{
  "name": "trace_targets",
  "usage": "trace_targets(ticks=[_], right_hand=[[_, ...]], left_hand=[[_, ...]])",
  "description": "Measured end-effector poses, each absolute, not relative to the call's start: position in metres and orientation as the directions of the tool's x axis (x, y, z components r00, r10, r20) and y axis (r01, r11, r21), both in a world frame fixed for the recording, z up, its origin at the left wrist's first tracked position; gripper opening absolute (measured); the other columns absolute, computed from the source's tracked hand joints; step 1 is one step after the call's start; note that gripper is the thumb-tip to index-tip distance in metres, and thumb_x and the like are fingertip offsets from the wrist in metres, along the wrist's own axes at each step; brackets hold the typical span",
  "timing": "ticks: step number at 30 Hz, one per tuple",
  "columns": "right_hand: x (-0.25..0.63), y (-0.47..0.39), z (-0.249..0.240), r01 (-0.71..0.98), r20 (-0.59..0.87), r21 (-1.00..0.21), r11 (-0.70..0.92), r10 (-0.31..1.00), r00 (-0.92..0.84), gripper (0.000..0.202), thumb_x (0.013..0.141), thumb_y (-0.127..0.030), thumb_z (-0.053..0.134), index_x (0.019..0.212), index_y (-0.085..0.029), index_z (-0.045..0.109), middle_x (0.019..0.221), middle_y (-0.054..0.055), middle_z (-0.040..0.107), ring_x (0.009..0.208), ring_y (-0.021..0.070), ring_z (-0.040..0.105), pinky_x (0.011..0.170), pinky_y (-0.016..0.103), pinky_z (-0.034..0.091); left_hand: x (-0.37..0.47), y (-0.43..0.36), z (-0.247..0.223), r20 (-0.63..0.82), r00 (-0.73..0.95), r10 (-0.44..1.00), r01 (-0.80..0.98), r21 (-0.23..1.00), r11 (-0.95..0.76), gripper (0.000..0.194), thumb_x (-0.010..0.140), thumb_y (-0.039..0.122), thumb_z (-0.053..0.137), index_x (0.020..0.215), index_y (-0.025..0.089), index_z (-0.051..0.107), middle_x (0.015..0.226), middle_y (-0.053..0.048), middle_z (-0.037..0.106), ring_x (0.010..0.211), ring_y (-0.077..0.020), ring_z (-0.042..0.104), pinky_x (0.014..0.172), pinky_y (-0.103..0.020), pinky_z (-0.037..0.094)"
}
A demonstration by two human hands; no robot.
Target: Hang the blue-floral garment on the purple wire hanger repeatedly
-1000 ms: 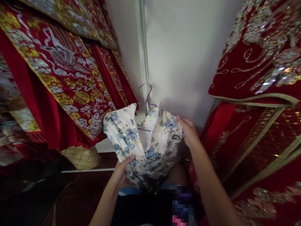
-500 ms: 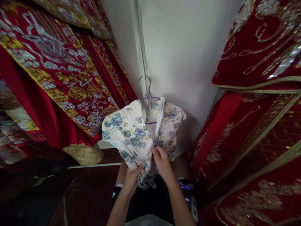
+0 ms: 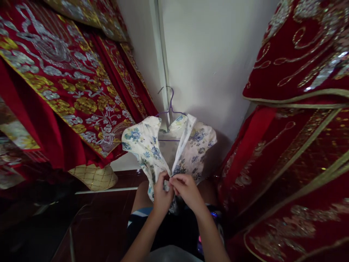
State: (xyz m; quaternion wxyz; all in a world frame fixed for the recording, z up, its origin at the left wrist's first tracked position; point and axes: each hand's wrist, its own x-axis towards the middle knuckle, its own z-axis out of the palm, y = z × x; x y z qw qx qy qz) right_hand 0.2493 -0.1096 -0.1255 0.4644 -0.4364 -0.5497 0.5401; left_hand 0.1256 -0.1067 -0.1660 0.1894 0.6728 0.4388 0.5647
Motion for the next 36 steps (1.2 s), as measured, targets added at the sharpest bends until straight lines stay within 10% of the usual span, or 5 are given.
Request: trace_targets(ticks=[11,17,23,30,36], right_hand=[[0.253,-0.018,-0.026,-0.355,0.211,-0.9,0.252,0.966,0.152,0.031,0.067,-0.044,0.074,0.063,-0.015,0.063,0.04,-0.009,0.036,0.036,0.0045,0.026,0.04,0.024,0.013],[0.245,-0.009,-0.001,-0.271,0.366,-0.87,0.412,0.908,0.203,0.03,0.077,-0.044,0.068,0.067,-0.017,0.062,0.042,-0.007,0.041,0.037,0.0059,0.031,0.038,0.022,0.02],[0.247,-0.023,-0.015,-0.17,0.425,-0.88,0.443,0.896,0.133,0.028,0.082,-0.043,0.062,0.068,-0.018,0.064,0.044,-0.007,0.043,0.038,0.0073,0.036,0.039,0.022,0.025],[0.248,-0.019,-0.023,-0.007,0.501,-0.861,0.509,0.849,0.171,0.027,0.081,-0.039,0.059,0.066,-0.018,0.063,0.047,-0.006,0.042,0.044,0.009,0.035,0.044,0.024,0.026],[0.244,-0.019,-0.085,-0.072,0.33,-0.934,0.35,0.922,0.202,0.026,0.071,-0.037,0.061,0.053,-0.018,0.059,0.044,-0.005,0.041,0.043,0.0088,0.033,0.043,0.025,0.02]], left_hand=[[0.137,-0.099,-0.181,0.427,0.269,0.863,0.476,0.72,-0.505,0.016,0.082,0.005,0.049,0.075,0.019,0.047,0.076,-0.002,0.054,0.074,-0.0171,0.052,0.068,-0.027,0.036],[0.118,-0.078,-0.163,0.376,0.327,0.867,0.464,0.735,-0.494,0.007,0.085,0.012,0.056,0.087,0.018,0.058,0.084,-0.003,0.063,0.08,-0.0184,0.059,0.074,-0.029,0.043],[0.105,-0.033,-0.061,0.747,0.162,0.644,0.281,0.591,-0.756,0.035,0.099,0.026,0.049,0.133,0.02,0.054,0.096,-0.006,0.067,0.084,-0.0166,0.062,0.081,-0.031,0.049],[0.117,-0.013,0.003,0.831,0.242,0.502,0.44,0.367,-0.82,0.019,0.098,0.03,0.054,0.093,0.018,0.067,0.084,-0.004,0.068,0.081,-0.0168,0.062,0.076,-0.029,0.046],[0.077,-0.002,0.017,0.864,-0.22,0.452,0.384,0.503,-0.774,0.015,0.094,0.029,0.06,0.086,0.018,0.065,0.082,-0.002,0.066,0.08,-0.0155,0.06,0.077,-0.029,0.046]])
